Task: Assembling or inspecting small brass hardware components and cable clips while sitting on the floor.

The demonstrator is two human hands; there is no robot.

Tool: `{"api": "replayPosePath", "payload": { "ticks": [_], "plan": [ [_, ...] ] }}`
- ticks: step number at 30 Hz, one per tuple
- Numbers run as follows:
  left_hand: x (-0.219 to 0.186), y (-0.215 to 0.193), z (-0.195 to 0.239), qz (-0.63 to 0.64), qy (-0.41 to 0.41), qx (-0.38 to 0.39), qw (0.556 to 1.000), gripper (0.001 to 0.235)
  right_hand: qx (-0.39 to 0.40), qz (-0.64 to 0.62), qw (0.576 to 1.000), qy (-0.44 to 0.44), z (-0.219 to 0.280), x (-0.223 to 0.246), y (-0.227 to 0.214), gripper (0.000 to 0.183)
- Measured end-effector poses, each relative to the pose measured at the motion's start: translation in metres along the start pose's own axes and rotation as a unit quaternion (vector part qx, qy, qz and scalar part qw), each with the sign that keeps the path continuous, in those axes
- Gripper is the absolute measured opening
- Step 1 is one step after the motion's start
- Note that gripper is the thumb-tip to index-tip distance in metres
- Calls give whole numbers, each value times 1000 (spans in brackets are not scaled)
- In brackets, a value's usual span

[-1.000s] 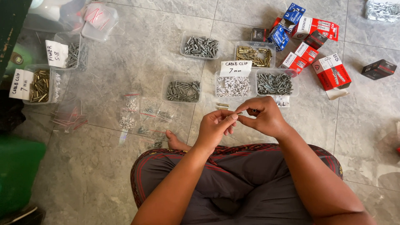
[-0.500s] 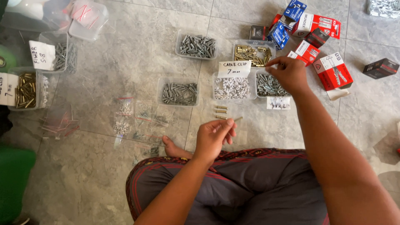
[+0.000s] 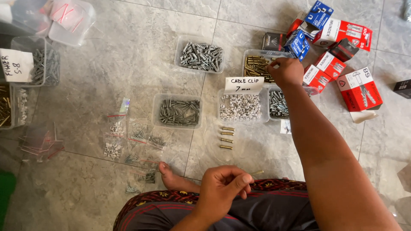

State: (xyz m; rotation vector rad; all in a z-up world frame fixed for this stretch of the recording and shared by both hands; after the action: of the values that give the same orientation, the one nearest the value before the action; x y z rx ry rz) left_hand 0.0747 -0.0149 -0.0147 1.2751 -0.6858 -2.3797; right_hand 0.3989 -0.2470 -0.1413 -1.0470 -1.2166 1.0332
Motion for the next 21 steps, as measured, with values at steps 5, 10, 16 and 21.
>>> {"api": "replayPosePath", "payload": {
  "ticks": [5,10,16,21],
  "plan": [
    [4,-1,-2,21,-8,0,1000,17,-33,27,999,-34,-9,4,15,15],
    [12,-10,-9,7,-14,-10,1000,21,-77,-40,996,6,-5,-5,-13,11],
    [10,-15,-13,77,40,12,996,24,141,-702,691,99,94,39,-76,25],
    [-6,-14,-6,5,154,4,988,39,238,-744,625,-6,214,104,-131,6]
  ]
}}
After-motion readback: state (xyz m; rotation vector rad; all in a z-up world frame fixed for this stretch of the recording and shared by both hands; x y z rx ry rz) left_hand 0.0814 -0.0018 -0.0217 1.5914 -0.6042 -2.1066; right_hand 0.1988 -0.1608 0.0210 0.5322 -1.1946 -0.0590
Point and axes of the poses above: each hand's wrist, its own z-axis away from the middle knuckle, its own y-axis out of the palm, x = y × z, the point moved 9 cm from there along -z, towards the middle knuckle, and after that the axes turned 6 degrees about z, right-handed, at the moved point
